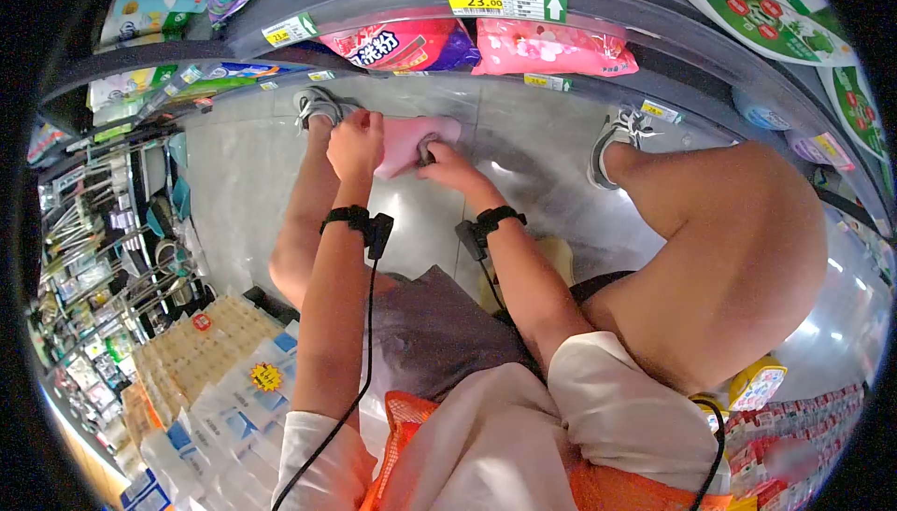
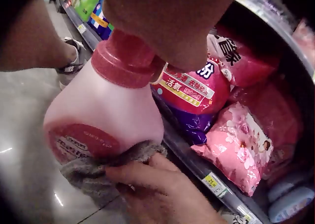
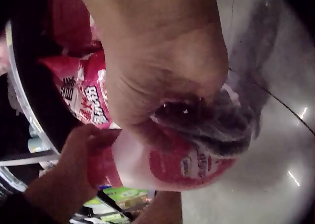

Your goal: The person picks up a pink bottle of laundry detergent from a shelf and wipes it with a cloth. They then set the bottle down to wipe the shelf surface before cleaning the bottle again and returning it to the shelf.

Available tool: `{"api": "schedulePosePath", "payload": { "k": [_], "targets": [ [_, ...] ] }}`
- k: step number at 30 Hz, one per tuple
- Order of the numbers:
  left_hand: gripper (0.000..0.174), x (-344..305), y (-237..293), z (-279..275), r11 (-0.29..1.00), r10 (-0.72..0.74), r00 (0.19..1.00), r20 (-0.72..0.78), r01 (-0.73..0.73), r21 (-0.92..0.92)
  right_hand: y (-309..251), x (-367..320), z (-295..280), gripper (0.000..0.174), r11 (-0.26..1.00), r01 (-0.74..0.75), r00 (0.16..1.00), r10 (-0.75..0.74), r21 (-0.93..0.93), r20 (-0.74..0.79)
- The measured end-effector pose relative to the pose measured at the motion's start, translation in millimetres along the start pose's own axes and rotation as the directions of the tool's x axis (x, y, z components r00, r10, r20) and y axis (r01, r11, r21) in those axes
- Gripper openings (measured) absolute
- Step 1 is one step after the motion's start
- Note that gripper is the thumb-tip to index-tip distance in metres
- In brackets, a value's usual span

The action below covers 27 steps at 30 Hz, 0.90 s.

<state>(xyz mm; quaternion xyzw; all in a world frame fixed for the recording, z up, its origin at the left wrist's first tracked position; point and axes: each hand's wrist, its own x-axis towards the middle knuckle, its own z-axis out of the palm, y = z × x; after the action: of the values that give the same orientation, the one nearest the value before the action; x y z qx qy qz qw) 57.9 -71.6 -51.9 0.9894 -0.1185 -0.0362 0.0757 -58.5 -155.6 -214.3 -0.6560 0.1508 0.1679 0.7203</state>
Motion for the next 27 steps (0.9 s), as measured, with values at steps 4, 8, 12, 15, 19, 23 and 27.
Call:
{"api": "schedulePosePath", "payload": {
  "k": [4, 8, 12, 15, 19, 23, 27],
  "targets": [
    [0.037, 1.0, 0.1, 1.0, 1.0, -0.001, 1.0, 0.017, 0.001, -0.005, -32.1, -12.3, -51.3, 0.036, 0.998, 0.051, 0.997, -0.053, -0.035, -0.049],
    [0.038, 2.3, -0.6, 0.9, 1.0, 0.01, 1.0, -0.007, -0.011, -0.011, -63.1, -12.6, -85.3, 0.035, 0.979, 0.171, 0.969, -0.146, 0.109, -0.2],
    [0.042, 1.6, -3.6, 4.2, 0.999, -0.002, 1.0, 0.0, 0.002, -0.043, -117.5, -28.4, -79.8, 0.042, 0.756, 0.485, 0.865, -0.341, 0.439, -0.368],
    [0.047, -0.1, -3.4, -0.4, 0.991, -0.025, 0.999, -0.021, 0.022, -0.13, -55.2, 32.1, -35.1, 0.042, 0.909, 0.403, 0.907, -0.382, 0.105, -0.177],
    [0.052, -0.5, -7.9, 4.8, 0.967, -0.015, 0.996, -0.09, -0.009, -0.254, -40.6, 37.0, -9.7, 0.041, 0.843, 0.536, 0.789, -0.522, -0.054, -0.325],
    [0.049, -5.0, -6.6, 2.7, 0.973, 0.025, 0.995, -0.096, -0.047, -0.224, 31.2, 60.3, 0.2, 0.051, 0.92, 0.315, 0.886, -0.198, 0.231, -0.419],
    [0.052, -1.1, -5.5, 2.2, 0.978, 0.015, 0.997, -0.08, -0.032, -0.207, 66.7, 67.6, -17.3, 0.057, 0.957, 0.196, 0.929, -0.111, 0.215, -0.352]
  ]
}}
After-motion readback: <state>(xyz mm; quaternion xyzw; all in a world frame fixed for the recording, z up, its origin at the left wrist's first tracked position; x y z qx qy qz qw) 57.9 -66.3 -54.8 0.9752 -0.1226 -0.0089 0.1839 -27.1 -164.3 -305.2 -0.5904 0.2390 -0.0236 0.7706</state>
